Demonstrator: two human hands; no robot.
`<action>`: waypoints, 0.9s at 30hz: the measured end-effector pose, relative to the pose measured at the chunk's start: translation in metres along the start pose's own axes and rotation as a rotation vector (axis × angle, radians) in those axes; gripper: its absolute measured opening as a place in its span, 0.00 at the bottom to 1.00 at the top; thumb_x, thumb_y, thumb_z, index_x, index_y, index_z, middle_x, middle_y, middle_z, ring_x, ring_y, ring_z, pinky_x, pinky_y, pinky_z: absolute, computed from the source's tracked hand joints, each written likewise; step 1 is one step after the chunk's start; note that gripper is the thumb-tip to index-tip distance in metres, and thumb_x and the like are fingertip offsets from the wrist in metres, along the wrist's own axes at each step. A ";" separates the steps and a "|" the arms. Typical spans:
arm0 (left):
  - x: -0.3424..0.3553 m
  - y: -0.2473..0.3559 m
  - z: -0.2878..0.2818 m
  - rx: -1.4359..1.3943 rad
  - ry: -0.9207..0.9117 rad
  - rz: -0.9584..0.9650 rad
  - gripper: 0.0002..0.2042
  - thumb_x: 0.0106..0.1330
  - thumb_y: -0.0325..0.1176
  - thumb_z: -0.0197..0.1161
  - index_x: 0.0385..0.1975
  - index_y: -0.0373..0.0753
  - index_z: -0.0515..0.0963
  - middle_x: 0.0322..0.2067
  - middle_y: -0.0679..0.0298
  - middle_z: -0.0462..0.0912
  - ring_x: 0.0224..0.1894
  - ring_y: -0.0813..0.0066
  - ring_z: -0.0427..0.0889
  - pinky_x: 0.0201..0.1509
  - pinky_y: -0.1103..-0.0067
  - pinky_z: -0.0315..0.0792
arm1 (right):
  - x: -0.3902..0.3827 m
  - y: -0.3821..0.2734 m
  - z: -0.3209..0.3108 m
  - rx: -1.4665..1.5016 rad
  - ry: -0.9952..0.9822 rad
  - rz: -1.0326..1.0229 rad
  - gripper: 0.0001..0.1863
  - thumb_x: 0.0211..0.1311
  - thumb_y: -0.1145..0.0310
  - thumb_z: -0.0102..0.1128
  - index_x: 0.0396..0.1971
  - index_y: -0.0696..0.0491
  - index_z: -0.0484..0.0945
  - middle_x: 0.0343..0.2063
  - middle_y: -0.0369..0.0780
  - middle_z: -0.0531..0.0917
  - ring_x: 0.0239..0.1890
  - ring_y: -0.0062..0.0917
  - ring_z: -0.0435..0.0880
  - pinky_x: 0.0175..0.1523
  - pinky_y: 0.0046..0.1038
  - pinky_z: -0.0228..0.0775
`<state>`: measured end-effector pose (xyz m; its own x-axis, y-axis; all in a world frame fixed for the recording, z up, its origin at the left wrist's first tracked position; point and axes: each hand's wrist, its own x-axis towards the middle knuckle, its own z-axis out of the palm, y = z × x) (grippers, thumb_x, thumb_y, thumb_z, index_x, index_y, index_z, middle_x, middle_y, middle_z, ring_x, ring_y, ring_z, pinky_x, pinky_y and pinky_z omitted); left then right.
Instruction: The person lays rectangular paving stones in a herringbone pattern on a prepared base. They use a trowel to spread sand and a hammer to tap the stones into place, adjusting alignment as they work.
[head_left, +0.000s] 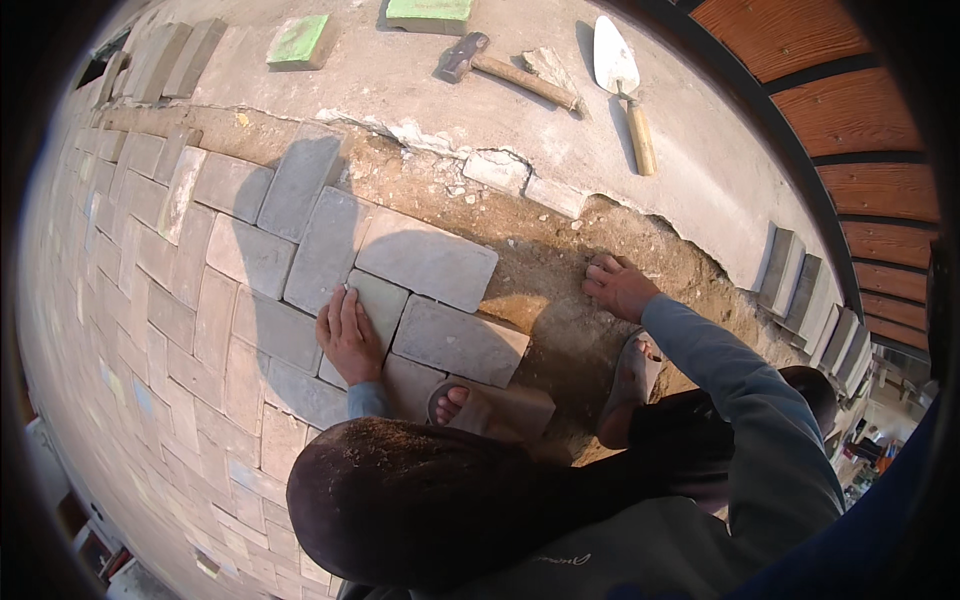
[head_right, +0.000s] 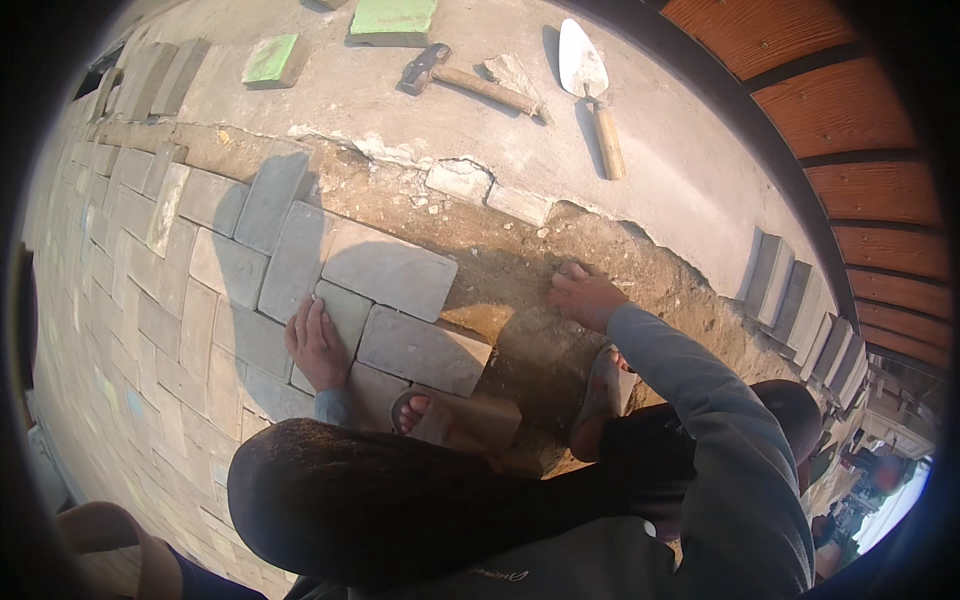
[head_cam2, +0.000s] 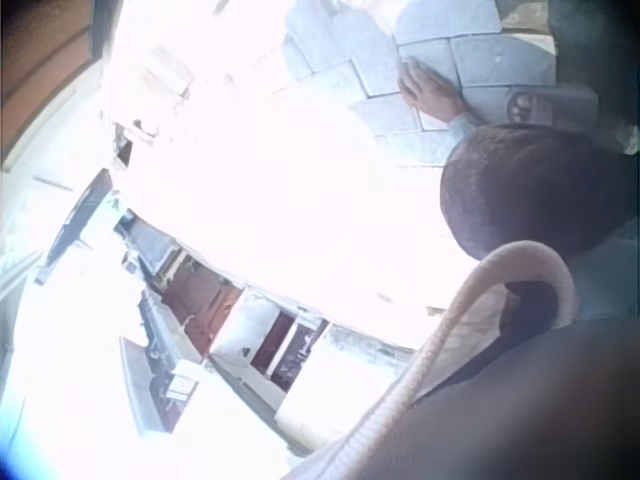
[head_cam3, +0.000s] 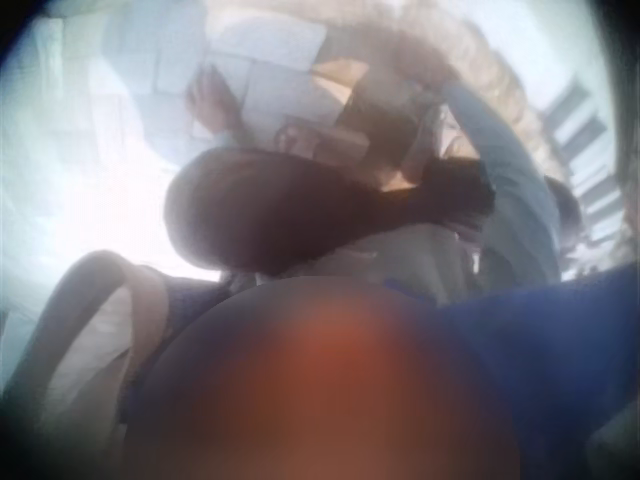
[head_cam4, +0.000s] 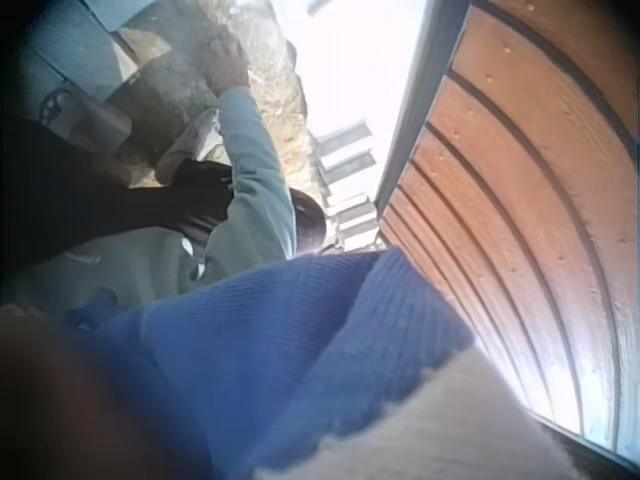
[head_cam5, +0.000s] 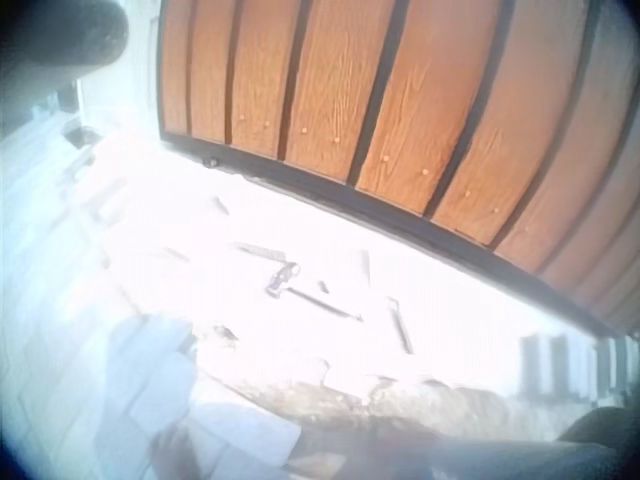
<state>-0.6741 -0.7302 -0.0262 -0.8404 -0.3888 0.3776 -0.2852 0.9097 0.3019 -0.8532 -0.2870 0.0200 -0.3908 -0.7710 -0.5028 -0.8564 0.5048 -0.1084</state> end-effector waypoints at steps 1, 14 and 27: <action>-0.002 -0.003 -0.003 0.007 0.001 -0.020 0.13 0.73 0.32 0.61 0.55 0.42 0.82 0.59 0.60 0.81 0.59 0.56 0.76 0.64 0.65 0.70 | -0.019 0.013 0.006 -0.031 -0.084 0.046 0.21 0.62 0.67 0.62 0.56 0.43 0.76 0.59 0.38 0.72 0.69 0.40 0.66 0.68 0.50 0.66; 0.038 -0.006 -0.020 -0.166 -0.195 -0.126 0.11 0.71 0.31 0.61 0.50 0.41 0.82 0.45 0.55 0.80 0.47 0.54 0.80 0.50 0.64 0.76 | -0.068 0.065 -0.010 0.256 -0.435 0.436 0.21 0.69 0.62 0.58 0.57 0.56 0.75 0.53 0.50 0.79 0.52 0.49 0.83 0.57 0.47 0.76; 0.027 0.099 -0.026 -0.696 -0.388 -0.254 0.08 0.70 0.31 0.64 0.45 0.37 0.82 0.41 0.55 0.84 0.40 0.58 0.85 0.46 0.67 0.78 | 0.120 -0.136 -0.088 1.979 -0.251 0.270 0.23 0.77 0.48 0.51 0.50 0.55 0.77 0.41 0.40 0.83 0.42 0.30 0.85 0.45 0.36 0.80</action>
<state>-0.7130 -0.6546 0.0362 -0.9243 -0.3762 -0.0646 -0.2445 0.4535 0.8571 -0.8135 -0.4821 0.0503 -0.2244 -0.6446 -0.7308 0.7551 0.3591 -0.5486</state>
